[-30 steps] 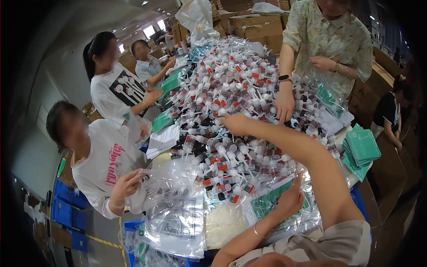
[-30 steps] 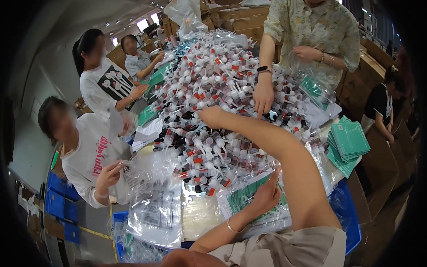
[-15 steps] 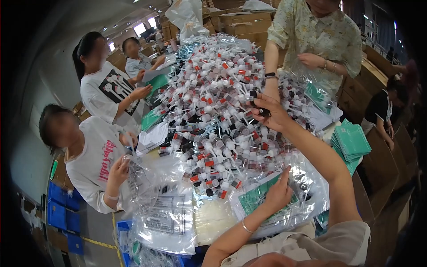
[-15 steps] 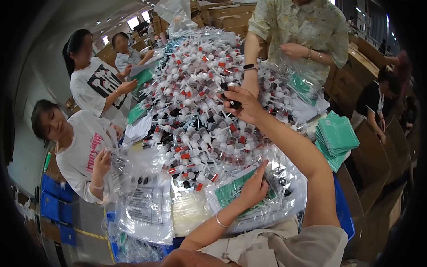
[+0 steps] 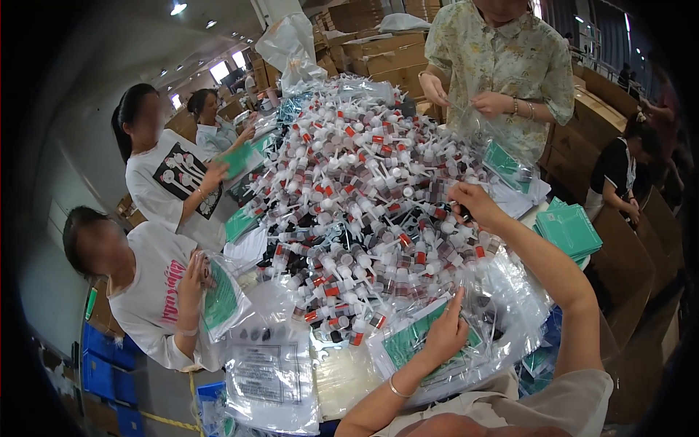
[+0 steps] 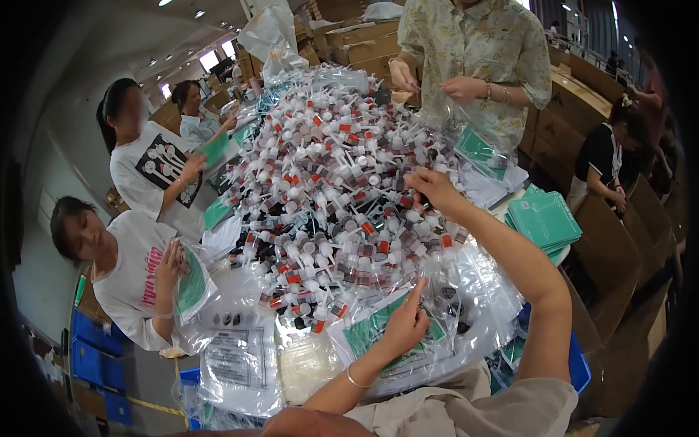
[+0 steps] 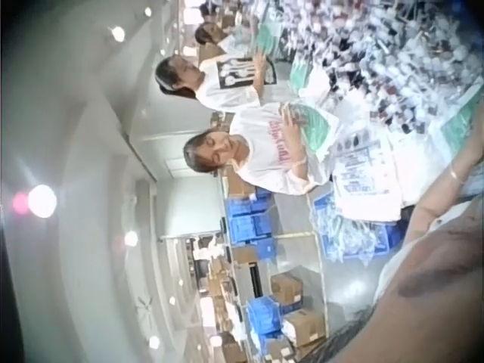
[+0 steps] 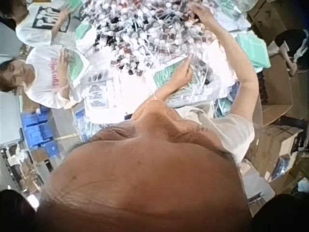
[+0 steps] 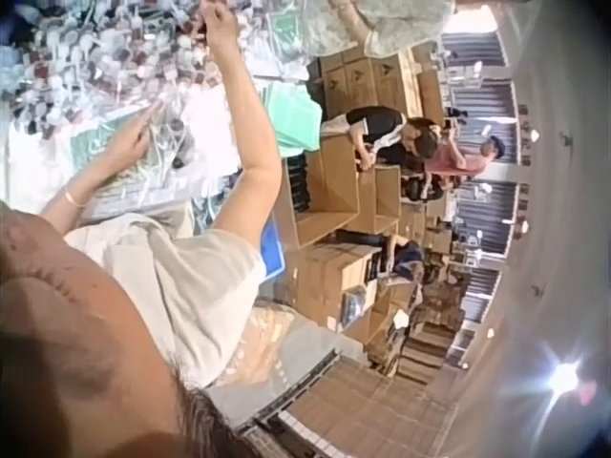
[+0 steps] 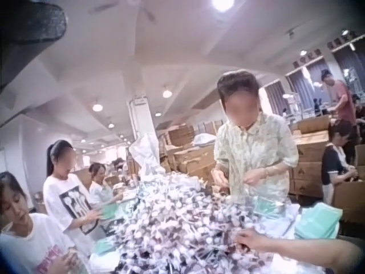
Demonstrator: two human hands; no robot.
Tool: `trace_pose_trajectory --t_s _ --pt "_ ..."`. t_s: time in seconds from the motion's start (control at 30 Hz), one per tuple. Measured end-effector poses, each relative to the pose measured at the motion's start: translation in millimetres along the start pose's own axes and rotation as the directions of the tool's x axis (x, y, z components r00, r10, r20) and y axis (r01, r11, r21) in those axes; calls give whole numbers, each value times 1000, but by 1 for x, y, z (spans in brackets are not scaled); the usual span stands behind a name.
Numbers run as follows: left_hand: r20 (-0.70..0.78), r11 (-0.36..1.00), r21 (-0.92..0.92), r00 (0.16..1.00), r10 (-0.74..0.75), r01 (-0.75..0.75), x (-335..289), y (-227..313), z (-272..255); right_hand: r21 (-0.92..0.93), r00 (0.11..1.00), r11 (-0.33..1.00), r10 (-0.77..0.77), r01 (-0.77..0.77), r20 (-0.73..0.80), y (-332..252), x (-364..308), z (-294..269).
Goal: Manually pack small items and user manuals into plastic bags at a factory production table.
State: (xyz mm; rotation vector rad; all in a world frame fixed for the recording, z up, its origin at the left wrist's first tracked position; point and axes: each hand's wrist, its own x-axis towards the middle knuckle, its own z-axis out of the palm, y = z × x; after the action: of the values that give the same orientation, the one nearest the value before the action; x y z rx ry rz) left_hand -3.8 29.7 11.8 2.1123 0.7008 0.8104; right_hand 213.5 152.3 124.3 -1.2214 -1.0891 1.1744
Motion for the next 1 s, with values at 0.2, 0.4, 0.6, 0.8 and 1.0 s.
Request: trace_pose_trajectory --t_s 0.2,0.4,0.6,0.8,1.0 --pt "33 997 -74 999 -36 38 -1 4 -2 -556 935 752 -278 354 220 33 48 29" --pt "63 994 -87 996 -58 64 3 6 -2 -911 880 3 -260 412 397 59 86 72" --pt "44 996 -88 999 -30 34 2 3 -4 -839 673 -377 -504 393 541 82 87 80" --pt "-20 997 -55 998 54 -55 2 -3 2 -817 711 -388 -415 426 568 85 103 80" --pt "2 998 -62 1000 -7 7 -1 0 -2 -921 859 44 -378 388 344 65 94 79"
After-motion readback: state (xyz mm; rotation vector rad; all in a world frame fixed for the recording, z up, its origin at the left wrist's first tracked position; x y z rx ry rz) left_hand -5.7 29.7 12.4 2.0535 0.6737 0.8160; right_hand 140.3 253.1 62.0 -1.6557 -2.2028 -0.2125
